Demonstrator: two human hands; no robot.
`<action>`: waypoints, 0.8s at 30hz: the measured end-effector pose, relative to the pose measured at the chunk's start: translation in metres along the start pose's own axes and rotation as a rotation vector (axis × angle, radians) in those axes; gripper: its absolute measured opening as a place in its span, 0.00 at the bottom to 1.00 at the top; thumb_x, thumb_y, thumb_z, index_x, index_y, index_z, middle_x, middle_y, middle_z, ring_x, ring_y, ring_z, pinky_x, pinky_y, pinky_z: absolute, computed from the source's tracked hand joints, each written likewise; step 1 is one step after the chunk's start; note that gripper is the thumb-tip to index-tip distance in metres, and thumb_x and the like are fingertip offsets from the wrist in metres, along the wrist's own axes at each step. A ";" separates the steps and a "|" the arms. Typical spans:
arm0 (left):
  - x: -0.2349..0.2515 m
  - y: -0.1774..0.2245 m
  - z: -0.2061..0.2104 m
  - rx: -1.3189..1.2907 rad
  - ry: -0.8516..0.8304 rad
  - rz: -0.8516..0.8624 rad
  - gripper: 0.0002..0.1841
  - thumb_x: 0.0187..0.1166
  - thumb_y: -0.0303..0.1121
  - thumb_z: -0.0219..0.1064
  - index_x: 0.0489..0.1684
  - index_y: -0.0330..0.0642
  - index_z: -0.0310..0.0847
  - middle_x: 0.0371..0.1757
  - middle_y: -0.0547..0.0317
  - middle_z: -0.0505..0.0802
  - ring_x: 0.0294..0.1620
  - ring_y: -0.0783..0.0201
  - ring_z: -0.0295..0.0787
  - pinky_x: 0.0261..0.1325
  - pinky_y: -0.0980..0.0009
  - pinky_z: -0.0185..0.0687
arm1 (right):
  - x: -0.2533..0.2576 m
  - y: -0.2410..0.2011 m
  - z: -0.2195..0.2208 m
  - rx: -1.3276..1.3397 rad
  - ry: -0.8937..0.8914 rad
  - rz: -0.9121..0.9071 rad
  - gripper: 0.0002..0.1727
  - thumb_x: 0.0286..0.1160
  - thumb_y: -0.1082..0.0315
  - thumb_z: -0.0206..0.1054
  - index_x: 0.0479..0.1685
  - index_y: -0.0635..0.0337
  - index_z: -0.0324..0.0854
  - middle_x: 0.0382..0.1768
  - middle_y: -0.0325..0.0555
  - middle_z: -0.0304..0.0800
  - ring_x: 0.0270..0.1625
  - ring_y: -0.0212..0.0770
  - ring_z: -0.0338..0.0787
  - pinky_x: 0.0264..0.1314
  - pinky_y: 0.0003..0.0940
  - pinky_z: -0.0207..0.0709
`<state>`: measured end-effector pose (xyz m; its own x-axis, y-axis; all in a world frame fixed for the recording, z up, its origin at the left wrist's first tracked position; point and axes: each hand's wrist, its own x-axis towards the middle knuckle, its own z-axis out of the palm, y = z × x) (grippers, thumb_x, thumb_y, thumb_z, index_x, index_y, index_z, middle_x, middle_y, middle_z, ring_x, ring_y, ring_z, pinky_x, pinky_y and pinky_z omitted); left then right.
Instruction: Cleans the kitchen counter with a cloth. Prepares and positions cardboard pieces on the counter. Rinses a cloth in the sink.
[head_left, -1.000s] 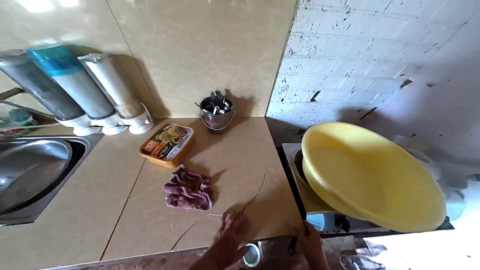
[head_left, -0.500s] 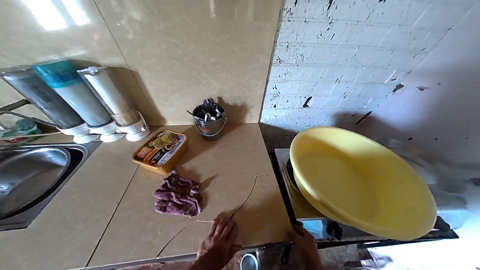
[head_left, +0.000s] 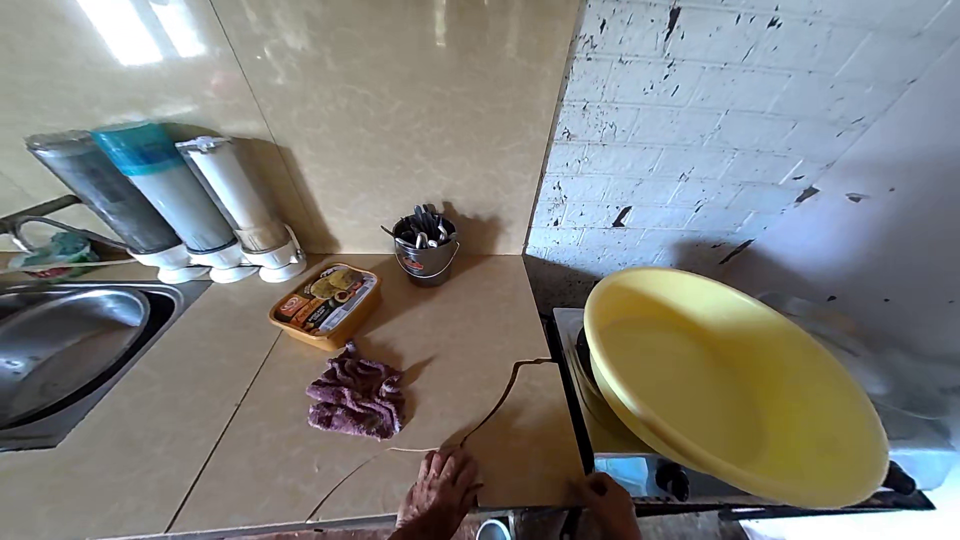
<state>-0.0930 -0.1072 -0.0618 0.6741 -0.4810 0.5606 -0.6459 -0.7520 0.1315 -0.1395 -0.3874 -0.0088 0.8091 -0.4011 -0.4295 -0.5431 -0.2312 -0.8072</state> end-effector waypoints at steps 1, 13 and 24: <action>0.000 -0.001 0.000 -0.023 0.006 -0.011 0.15 0.73 0.43 0.67 0.46 0.44 0.94 0.52 0.49 0.96 0.54 0.42 0.93 0.55 0.45 0.87 | -0.002 0.001 0.001 0.049 0.010 0.023 0.20 0.74 0.69 0.75 0.55 0.80 0.79 0.46 0.67 0.85 0.47 0.53 0.84 0.56 0.50 0.79; 0.028 0.006 -0.029 -0.447 -0.009 -0.606 0.21 0.84 0.35 0.55 0.47 0.22 0.89 0.45 0.32 0.95 0.49 0.35 0.95 0.58 0.43 0.86 | -0.033 -0.084 0.006 0.563 -0.030 0.062 0.14 0.90 0.72 0.53 0.66 0.71 0.70 0.43 0.56 0.85 0.37 0.42 0.91 0.37 0.38 0.88; 0.060 -0.008 -0.054 -0.992 0.174 -1.158 0.25 0.93 0.36 0.40 0.59 0.23 0.80 0.53 0.39 0.91 0.54 0.56 0.89 0.62 0.58 0.83 | -0.038 -0.102 0.006 0.808 -0.095 0.030 0.14 0.90 0.71 0.48 0.68 0.64 0.67 0.41 0.48 0.89 0.36 0.38 0.93 0.35 0.34 0.89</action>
<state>-0.0669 -0.1063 0.0147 0.9564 0.2484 -0.1538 0.1681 -0.0372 0.9851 -0.1135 -0.3431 0.0871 0.8320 -0.3118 -0.4589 -0.2647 0.5038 -0.8223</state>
